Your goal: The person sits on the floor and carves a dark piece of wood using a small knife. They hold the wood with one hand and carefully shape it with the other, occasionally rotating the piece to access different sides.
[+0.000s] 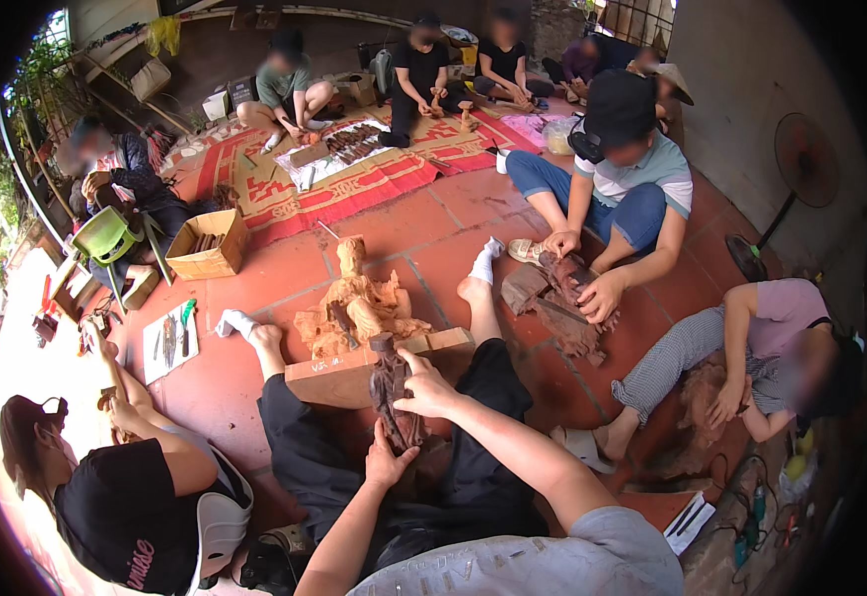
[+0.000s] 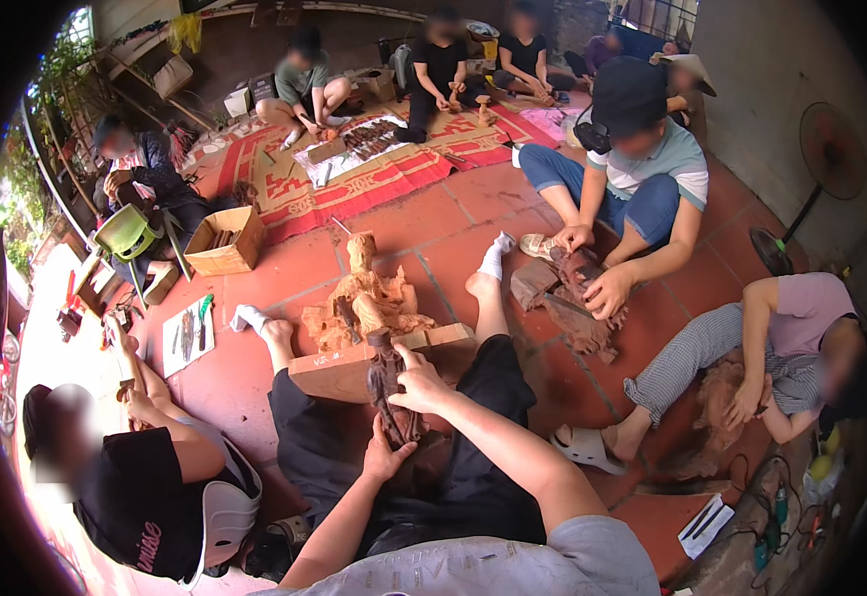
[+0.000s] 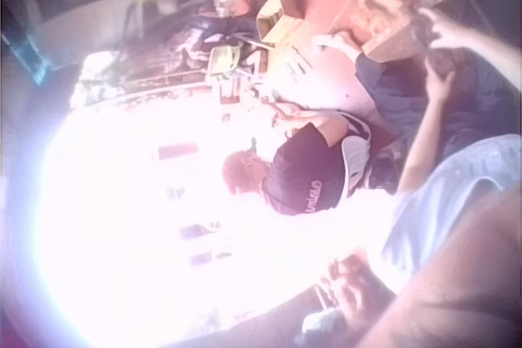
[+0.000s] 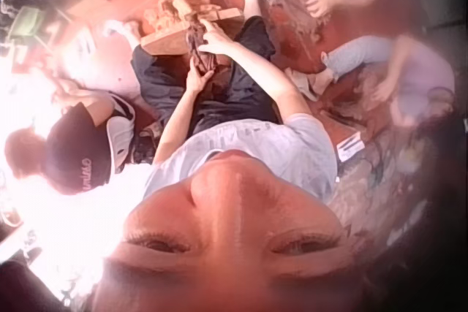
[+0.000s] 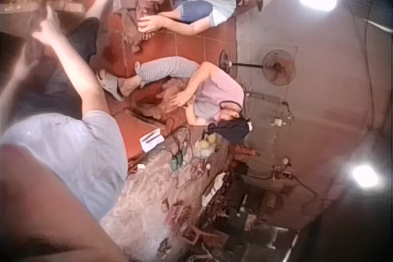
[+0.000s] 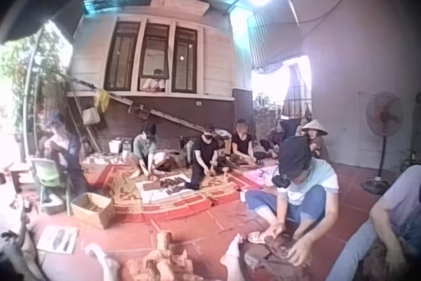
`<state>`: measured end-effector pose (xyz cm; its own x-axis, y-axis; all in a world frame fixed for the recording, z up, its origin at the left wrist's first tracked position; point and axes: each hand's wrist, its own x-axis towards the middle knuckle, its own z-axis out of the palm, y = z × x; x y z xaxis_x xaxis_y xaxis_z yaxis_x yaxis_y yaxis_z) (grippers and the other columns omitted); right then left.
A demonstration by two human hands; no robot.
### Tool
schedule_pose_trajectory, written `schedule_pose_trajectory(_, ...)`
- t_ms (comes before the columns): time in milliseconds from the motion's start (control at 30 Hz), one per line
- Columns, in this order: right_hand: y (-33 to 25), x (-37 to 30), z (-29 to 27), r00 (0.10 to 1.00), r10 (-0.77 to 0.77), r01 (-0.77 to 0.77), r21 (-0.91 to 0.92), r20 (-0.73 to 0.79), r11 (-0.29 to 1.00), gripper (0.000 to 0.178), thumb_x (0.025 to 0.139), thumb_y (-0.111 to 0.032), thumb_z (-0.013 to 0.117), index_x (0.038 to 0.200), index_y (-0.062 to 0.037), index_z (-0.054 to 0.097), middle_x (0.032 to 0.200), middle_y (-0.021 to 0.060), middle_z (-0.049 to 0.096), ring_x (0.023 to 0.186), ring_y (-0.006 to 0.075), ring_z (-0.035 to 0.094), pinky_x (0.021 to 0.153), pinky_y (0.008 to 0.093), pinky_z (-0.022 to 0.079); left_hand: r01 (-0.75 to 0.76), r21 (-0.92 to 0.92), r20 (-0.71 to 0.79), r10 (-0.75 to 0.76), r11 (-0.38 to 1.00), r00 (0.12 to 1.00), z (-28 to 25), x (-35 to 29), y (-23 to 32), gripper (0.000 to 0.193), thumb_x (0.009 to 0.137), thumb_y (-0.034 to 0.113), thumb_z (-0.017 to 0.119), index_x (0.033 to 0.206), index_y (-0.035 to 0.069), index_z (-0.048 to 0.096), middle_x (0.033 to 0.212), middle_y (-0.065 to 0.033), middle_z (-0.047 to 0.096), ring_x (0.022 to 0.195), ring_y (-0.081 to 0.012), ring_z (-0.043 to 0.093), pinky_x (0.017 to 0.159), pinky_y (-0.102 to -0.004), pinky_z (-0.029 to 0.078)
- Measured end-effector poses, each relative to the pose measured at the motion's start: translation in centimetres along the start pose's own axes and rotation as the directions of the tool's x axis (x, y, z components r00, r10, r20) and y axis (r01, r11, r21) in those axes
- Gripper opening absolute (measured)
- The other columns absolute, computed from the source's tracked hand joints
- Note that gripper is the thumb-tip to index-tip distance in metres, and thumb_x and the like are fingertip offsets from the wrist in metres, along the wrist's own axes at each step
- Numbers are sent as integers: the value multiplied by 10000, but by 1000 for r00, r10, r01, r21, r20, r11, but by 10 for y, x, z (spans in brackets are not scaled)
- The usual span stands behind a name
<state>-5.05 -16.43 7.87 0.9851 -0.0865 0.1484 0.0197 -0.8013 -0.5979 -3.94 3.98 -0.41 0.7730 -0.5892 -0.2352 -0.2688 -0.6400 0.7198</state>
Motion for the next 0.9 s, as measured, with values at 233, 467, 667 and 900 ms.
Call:
schedule_pose_trajectory(233, 20, 6, -10, 997, -17, 31, 180, -75, 983, 327, 714, -255, 767, 926, -12, 708, 1410, 177, 422, 1185, 341, 512, 1019, 413, 414, 20, 13, 36, -20, 1000, 999, 2, 1, 5, 1111, 707, 492, 779, 1497, 85, 113, 1277, -256, 547, 1147, -416, 549, 959, -469, 446)
schedule_pose_trajectory(467, 18, 12, -5, 988, -112, 132, 199, -111, 971, 247, 718, -215, 776, 852, -19, 707, 1385, 173, 437, 1260, 351, 430, 1057, 418, 362, -61, -9, -46, 60, 998, 997, 3, 2, -4, 1074, 706, 449, 783, 1485, 85, 140, 1258, -255, 561, 1111, -428, 573, 938, -493, 463)
schedule_pose_trajectory(667, 20, -5, 0, 992, -63, 71, 64, -113, 995, 265, 707, -190, 783, 871, 3, 706, 1394, 182, 434, 1234, 355, 449, 1047, 412, 381, 50, 49, 33, -51, 998, 998, 1, -1, 13, 1060, 730, 467, 754, 1503, 113, 121, 1256, -243, 551, 1176, -406, 520, 993, -485, 403)
schedule_pose_trajectory(900, 18, 18, -15, 994, 102, -107, 364, 33, 925, 249, 701, -197, 799, 872, -38, 712, 1380, 198, 436, 1268, 368, 419, 1047, 438, 376, 66, 61, 31, -68, 996, 997, -3, -6, 12, 1102, 726, 458, 765, 1514, 119, 74, 1282, -222, 536, 1211, -376, 497, 1023, -471, 378)
